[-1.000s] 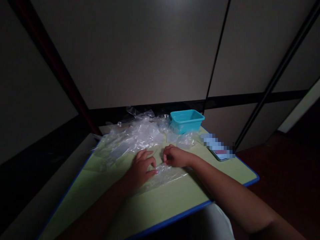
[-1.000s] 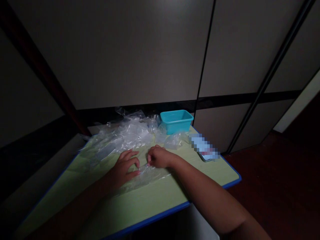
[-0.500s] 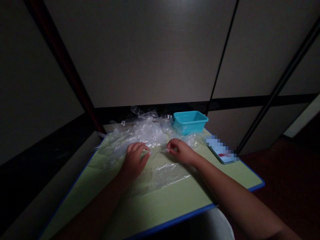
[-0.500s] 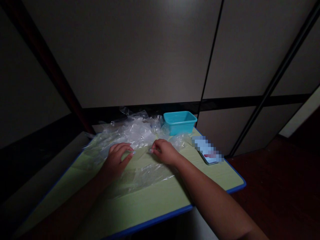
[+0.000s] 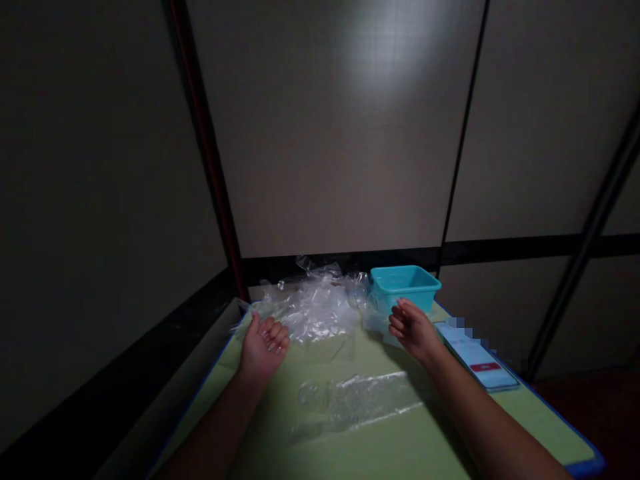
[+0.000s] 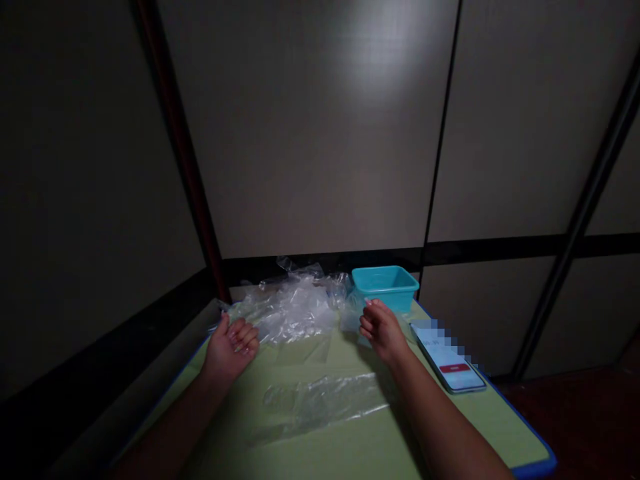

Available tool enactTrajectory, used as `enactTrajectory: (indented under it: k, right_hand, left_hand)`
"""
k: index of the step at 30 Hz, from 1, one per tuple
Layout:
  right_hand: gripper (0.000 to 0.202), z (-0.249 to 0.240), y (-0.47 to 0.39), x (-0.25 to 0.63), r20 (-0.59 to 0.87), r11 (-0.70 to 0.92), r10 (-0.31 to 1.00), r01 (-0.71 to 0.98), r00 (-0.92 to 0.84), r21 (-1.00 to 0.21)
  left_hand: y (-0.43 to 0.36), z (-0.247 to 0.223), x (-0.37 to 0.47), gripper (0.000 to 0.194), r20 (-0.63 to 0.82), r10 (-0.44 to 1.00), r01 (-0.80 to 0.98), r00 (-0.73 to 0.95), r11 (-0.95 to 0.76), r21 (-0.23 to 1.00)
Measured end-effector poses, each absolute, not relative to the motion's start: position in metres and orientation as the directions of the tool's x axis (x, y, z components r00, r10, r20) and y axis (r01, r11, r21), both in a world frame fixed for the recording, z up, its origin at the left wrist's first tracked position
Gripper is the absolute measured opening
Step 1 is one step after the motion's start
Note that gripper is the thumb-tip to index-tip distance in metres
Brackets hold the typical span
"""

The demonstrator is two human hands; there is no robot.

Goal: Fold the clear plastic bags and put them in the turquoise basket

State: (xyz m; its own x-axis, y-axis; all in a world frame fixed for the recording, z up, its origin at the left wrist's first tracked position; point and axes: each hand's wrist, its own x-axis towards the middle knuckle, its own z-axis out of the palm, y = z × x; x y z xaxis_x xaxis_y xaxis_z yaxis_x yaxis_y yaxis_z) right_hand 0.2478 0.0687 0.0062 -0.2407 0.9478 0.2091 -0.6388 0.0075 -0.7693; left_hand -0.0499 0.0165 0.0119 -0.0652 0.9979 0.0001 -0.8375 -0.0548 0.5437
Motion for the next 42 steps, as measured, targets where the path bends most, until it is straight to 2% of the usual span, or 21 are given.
enactTrajectory:
  k: [2, 6, 12, 15, 17, 19, 21, 23, 29, 36, 42]
  right_hand:
    - [0.044, 0.002, 0.070, 0.245, 0.169, -0.020, 0.958, -0.641, -0.232, -0.767]
    - [0.048, -0.011, 0.073, 0.235, 0.075, -0.105, 0.947, -0.522, -0.311, -0.846]
    - [0.048, -0.011, 0.079, 0.242, 0.136, -0.068, 0.946, -0.592, -0.293, -0.803]
    - [0.049, -0.015, 0.077, 0.237, 0.095, -0.085, 0.951, -0.543, -0.296, -0.835]
    - [0.048, -0.019, 0.075, 0.228, 0.046, -0.120, 0.941, -0.457, -0.336, -0.881]
    - [0.048, -0.021, 0.073, 0.222, 0.043, -0.143, 0.923, -0.443, -0.383, -0.885]
    - [0.048, -0.019, 0.072, 0.223, 0.065, -0.153, 0.913, -0.486, -0.404, -0.861]
    - [0.047, -0.014, 0.074, 0.231, 0.094, -0.148, 0.916, -0.546, -0.390, -0.825]
    - [0.042, -0.008, 0.079, 0.248, 0.155, -0.110, 0.926, -0.640, -0.343, -0.760]
    - [0.044, -0.019, 0.074, 0.235, 0.039, -0.210, 0.901, -0.515, -0.431, -0.831]
    - [0.042, -0.013, 0.075, 0.244, 0.099, -0.163, 0.913, -0.575, -0.396, -0.802]
  left_hand:
    - [0.018, 0.009, -0.050, 0.052, -0.034, 0.999, -0.862, -0.036, -0.014, 0.507]
    - [0.019, 0.007, -0.046, 0.054, -0.061, 0.998, -0.854, 0.022, 0.050, 0.517]
    - [0.022, 0.004, -0.047, 0.054, -0.041, 0.998, -0.834, 0.049, 0.063, 0.548]
    - [0.023, -0.008, -0.037, 0.055, -0.053, 0.990, -0.731, 0.134, 0.134, 0.669]
    - [0.022, -0.016, -0.025, 0.053, -0.105, 0.959, -0.542, 0.264, 0.237, 0.806]
    - [0.019, -0.019, -0.014, 0.051, -0.072, 0.925, -0.458, 0.374, 0.251, 0.853]
    - [0.015, -0.013, -0.010, 0.052, 0.012, 0.911, -0.521, 0.413, 0.225, 0.823]
    - [0.011, -0.002, -0.016, 0.052, 0.086, 0.924, -0.617, 0.374, 0.179, 0.766]
    - [0.011, 0.015, -0.040, 0.049, 0.102, 0.976, -0.780, 0.192, 0.088, 0.619]
    - [0.012, 0.005, -0.031, 0.053, 0.025, 0.971, -0.779, 0.239, 0.176, 0.602]
    - [0.013, 0.006, -0.032, 0.054, 0.013, 0.961, -0.768, 0.275, 0.212, 0.604]
